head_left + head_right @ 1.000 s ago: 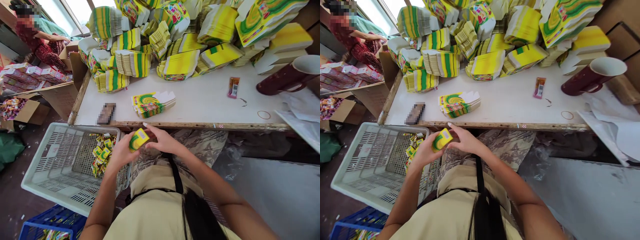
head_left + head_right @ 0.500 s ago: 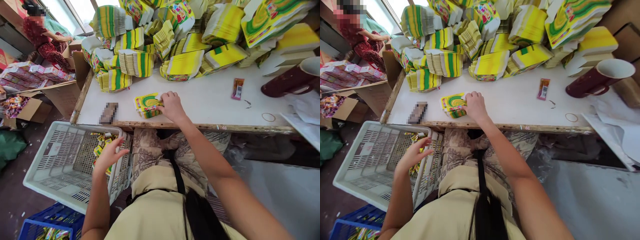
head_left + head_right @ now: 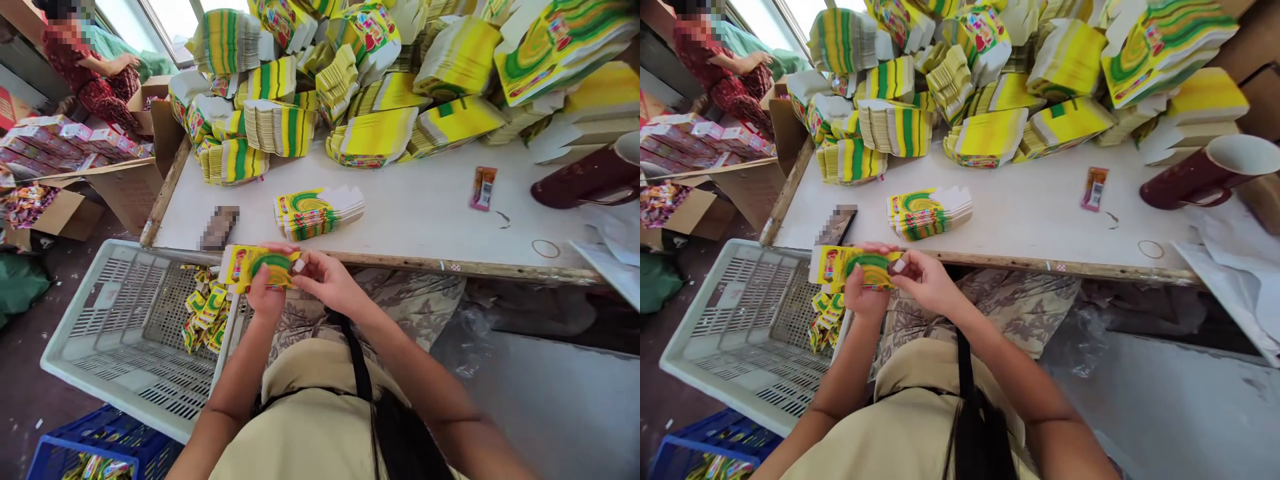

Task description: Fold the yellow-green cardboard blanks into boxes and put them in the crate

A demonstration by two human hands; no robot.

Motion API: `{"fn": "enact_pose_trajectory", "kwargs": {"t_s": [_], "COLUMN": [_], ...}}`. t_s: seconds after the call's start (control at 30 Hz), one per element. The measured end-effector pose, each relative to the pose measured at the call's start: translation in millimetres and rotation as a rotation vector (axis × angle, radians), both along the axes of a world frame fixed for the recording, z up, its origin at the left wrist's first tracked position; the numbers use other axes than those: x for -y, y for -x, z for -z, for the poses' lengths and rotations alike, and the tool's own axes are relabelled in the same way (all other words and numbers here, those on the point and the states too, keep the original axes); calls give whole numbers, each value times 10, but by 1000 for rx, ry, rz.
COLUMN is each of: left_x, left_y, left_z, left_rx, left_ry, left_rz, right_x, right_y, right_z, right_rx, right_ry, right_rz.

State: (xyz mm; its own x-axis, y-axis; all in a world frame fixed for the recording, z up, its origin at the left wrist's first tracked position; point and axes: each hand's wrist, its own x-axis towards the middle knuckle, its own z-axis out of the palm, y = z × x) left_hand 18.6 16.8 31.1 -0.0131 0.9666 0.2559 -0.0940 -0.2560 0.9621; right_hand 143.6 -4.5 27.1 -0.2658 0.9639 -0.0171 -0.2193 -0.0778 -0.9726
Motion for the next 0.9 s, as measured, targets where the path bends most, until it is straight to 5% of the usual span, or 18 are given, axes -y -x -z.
{"fn": "enact_pose_trajectory", "kwargs": {"t_s": [0.1,0.2,0.4,0.7,0.9], "left_x": [-27,-37,72,125,164], "left_y": [-57,-35,84,71,86], "left_z": [-48,44,296,291,312], "left_rx": [261,373,325,319,224], "left_ry": [-31,19,200,215,217], "left_rz": [-129,-180,-175,-318,-143], "right_x": [96,136,163,258,157], "right_y": [138,199,191,342,123], "right_z": [-3,10,62,171,316], "right_rx": [-90,46,180,168,237], "right_ry": [-22,-102,-142,-219,-158], "right_rz": [49,103,91,72,171]}}
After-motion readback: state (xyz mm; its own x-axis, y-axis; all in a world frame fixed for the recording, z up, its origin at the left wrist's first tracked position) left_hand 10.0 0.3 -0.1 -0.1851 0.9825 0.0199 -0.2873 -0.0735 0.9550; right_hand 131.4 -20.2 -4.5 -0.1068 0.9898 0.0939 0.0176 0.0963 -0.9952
